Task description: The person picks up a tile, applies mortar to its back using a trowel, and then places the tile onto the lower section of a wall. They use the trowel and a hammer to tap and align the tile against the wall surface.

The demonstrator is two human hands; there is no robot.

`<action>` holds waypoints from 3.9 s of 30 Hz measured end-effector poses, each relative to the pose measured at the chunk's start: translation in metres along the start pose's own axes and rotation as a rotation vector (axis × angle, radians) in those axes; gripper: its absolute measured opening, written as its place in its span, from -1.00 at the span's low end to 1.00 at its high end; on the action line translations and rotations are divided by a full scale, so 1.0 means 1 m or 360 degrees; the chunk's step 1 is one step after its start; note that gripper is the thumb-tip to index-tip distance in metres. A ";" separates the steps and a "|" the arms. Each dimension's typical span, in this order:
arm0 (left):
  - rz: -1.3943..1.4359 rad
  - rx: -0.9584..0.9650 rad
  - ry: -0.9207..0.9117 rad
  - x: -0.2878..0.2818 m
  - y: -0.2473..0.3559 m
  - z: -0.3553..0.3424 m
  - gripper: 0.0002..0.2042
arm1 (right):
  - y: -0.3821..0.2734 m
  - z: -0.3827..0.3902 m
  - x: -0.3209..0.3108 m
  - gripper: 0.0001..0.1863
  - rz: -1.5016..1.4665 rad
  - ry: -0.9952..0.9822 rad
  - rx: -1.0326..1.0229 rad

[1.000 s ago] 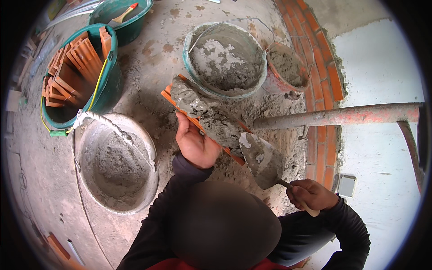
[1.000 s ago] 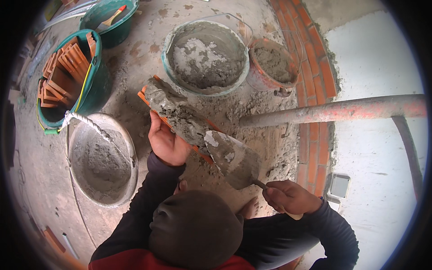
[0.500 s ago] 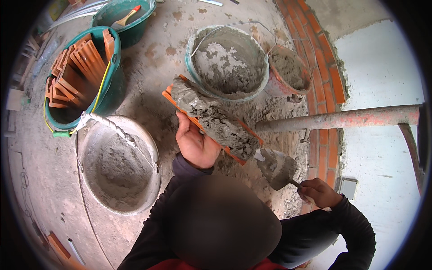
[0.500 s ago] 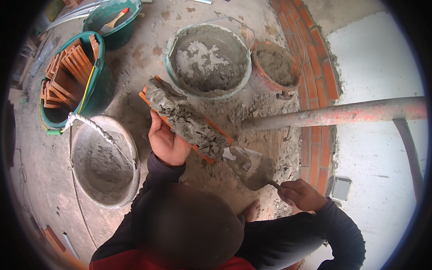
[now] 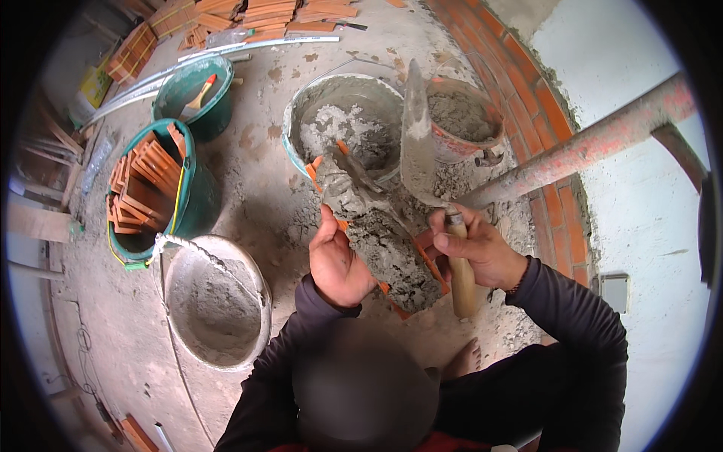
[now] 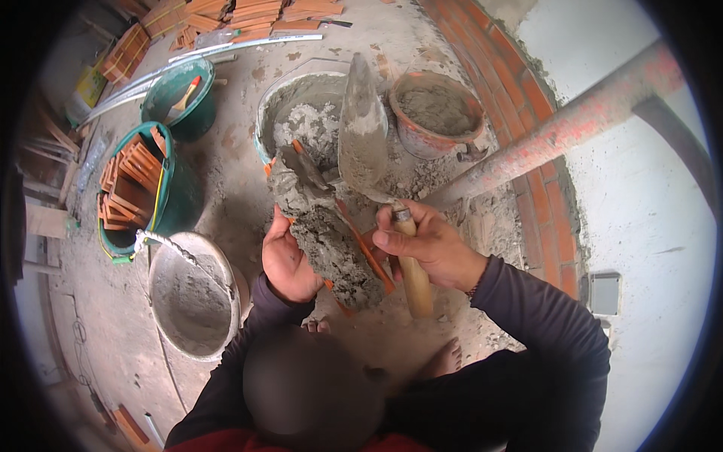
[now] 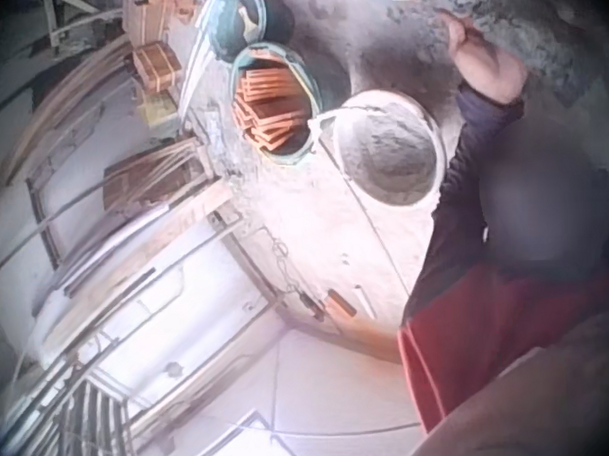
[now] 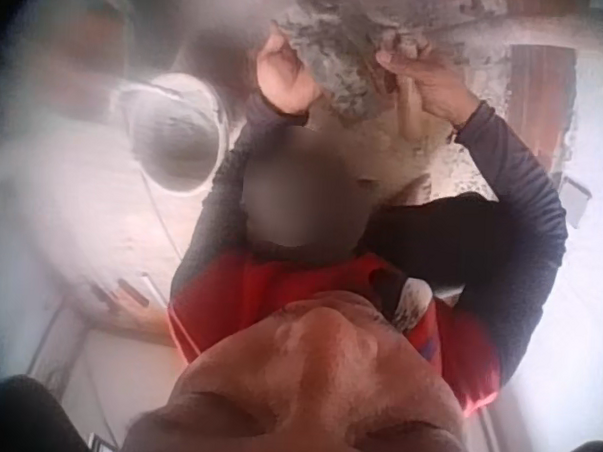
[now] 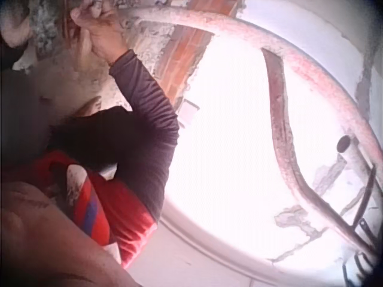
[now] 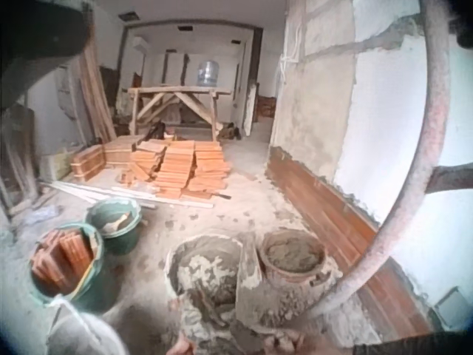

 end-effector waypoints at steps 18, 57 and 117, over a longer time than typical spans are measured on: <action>-0.0335 0.0133 -0.0165 0.065 -0.006 -0.019 -0.44 | -0.038 0.000 0.016 -0.74 -0.0260 -0.0387 -0.0240; -0.0685 0.0495 -0.0321 0.058 0.094 0.033 -0.42 | 0.040 -0.078 -0.042 -0.53 0.1091 0.0374 0.0144; -0.0760 0.0587 -0.0331 0.061 0.075 0.011 -0.40 | 0.207 0.077 -0.157 -0.71 0.1725 0.1015 0.0301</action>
Point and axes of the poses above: each hand's wrist, its own z-axis away from the middle knuckle, its own x-axis out of the palm, y = z × x, the point moved 10 cm from there along -z, towards the middle knuckle, and after that the axes turned 10 degrees about x, right-handed, at the moved point
